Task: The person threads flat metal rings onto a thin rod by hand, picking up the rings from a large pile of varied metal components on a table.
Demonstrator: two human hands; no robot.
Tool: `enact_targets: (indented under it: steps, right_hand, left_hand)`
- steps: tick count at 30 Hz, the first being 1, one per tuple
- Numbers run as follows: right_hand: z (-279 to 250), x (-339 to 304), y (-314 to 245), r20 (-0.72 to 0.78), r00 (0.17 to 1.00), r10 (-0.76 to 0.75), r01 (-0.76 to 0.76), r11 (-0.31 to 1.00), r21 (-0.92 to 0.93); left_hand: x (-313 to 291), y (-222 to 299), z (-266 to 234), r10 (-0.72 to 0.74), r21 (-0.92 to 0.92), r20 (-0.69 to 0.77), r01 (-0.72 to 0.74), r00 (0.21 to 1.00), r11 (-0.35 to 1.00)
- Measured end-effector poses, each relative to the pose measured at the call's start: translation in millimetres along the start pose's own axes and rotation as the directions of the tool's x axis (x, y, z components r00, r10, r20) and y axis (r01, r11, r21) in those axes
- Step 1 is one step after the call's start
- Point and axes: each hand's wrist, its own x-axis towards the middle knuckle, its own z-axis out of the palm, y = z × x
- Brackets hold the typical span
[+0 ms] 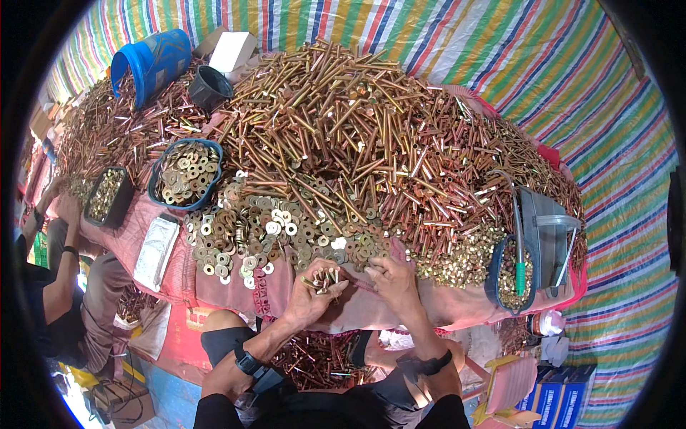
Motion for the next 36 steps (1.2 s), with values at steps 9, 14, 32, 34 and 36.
enact_targets:
  steps: [9, 14, 32, 34, 36]
  right_hand:
    - [10.3, 3.3, 16.9, -0.006, 0.999, -0.046, 0.046, 0.999, -0.021]
    - [-15.7, 2.1, 5.4, 0.267, 0.926, 0.267, -0.377, 0.674, 0.635]
    - [-10.8, -6.3, -47.0, 0.116, 0.964, 0.240, -0.265, 0.823, 0.502]
    - [-16.0, 5.5, -40.0, -0.003, 0.982, 0.190, -0.176, 0.916, 0.360]
    - [-18.7, 25.3, -28.0, -0.154, 0.982, 0.112, -0.069, 0.963, 0.261]
  left_hand:
    - [12.6, -2.0, 13.1, 0.228, 0.176, -0.062, -0.214, 0.972, 0.961]
    - [7.5, -0.5, 13.7, 0.159, 0.090, 0.025, -0.160, 0.987, 0.983]
    - [6.8, -15.2, 8.4, 0.334, 0.191, 0.033, -0.334, 0.942, 0.923]
    - [3.9, -15.3, 8.2, 0.230, 0.135, 0.036, -0.233, 0.972, 0.963]
    - [2.6, -15.8, 8.4, 0.146, 0.093, 0.040, -0.149, 0.988, 0.984]
